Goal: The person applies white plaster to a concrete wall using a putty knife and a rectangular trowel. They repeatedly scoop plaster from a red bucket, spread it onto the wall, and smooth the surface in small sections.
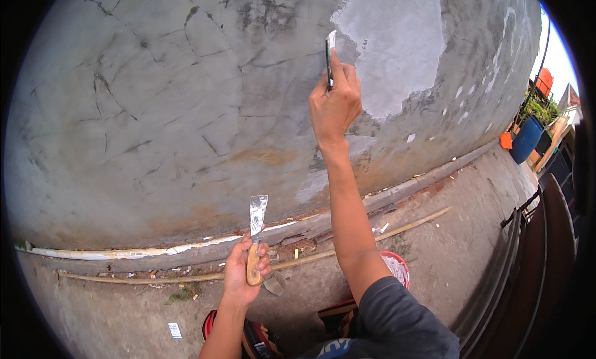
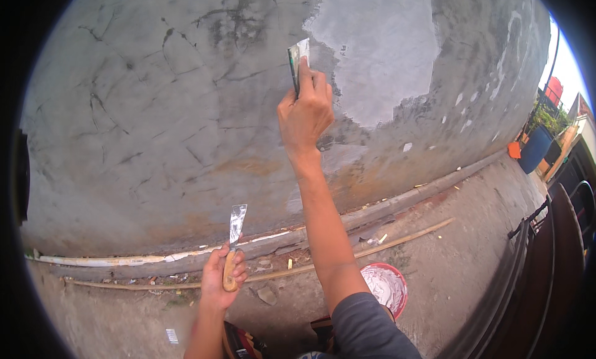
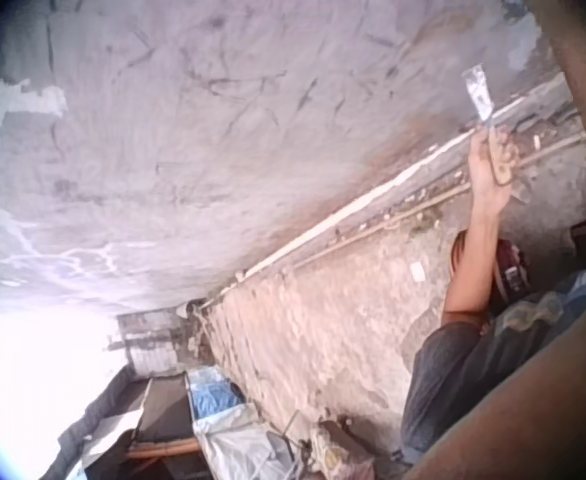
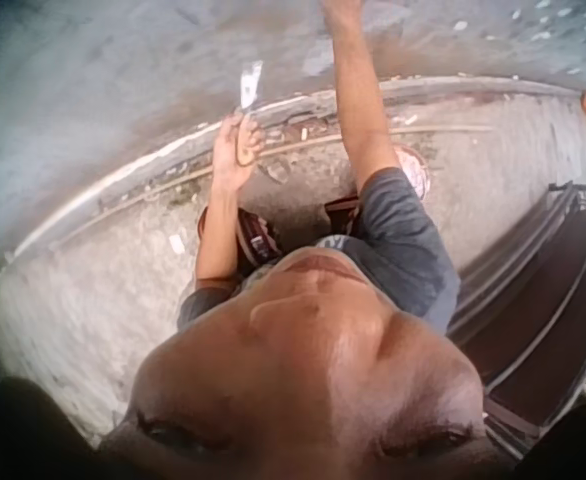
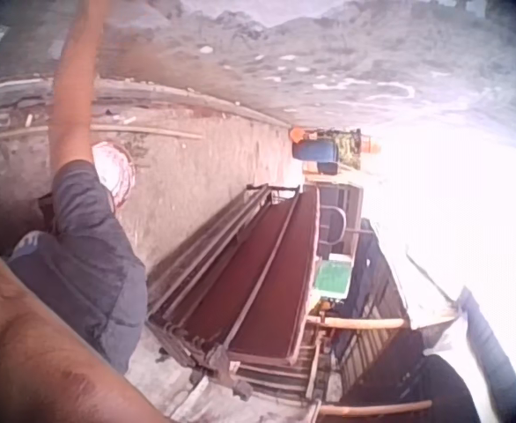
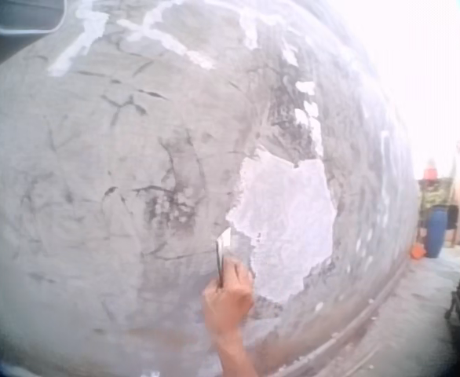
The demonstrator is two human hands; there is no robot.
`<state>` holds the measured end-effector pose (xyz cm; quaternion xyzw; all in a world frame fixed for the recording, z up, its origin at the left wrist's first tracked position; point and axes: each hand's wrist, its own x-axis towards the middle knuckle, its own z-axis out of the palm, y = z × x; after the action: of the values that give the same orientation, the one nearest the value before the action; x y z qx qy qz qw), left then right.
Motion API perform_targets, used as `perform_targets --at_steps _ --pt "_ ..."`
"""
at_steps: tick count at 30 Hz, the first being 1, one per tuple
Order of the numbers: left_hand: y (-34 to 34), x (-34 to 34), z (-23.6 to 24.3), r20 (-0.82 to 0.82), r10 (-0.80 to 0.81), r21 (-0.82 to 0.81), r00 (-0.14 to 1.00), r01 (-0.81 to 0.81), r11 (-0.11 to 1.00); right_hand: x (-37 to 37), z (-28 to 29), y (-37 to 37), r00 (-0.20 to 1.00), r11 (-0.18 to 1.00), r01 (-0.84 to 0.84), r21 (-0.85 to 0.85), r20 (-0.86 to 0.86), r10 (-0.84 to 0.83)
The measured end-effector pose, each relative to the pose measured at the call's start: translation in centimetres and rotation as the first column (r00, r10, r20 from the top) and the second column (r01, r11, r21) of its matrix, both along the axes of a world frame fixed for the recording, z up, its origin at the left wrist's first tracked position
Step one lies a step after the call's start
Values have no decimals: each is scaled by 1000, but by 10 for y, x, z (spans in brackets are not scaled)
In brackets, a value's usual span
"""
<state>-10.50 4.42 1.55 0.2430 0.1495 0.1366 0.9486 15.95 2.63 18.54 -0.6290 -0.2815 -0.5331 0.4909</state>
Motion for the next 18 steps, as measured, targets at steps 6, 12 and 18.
perform_targets --at_steps 6,12,18 --pt "-2 -4 10 -82 33 26 996 -31 999 -8 -20 10 973 997 -28 -75 228 45" --pt "1 -3 8 -50 11 17 999 -10 1000 -4 -34 45 993 999 15 -49 120 -9" --pt "-3 5 5 -25 6 -9 1000 -6 1000 -47 -74 38 978 946 -185 -266 42 203"
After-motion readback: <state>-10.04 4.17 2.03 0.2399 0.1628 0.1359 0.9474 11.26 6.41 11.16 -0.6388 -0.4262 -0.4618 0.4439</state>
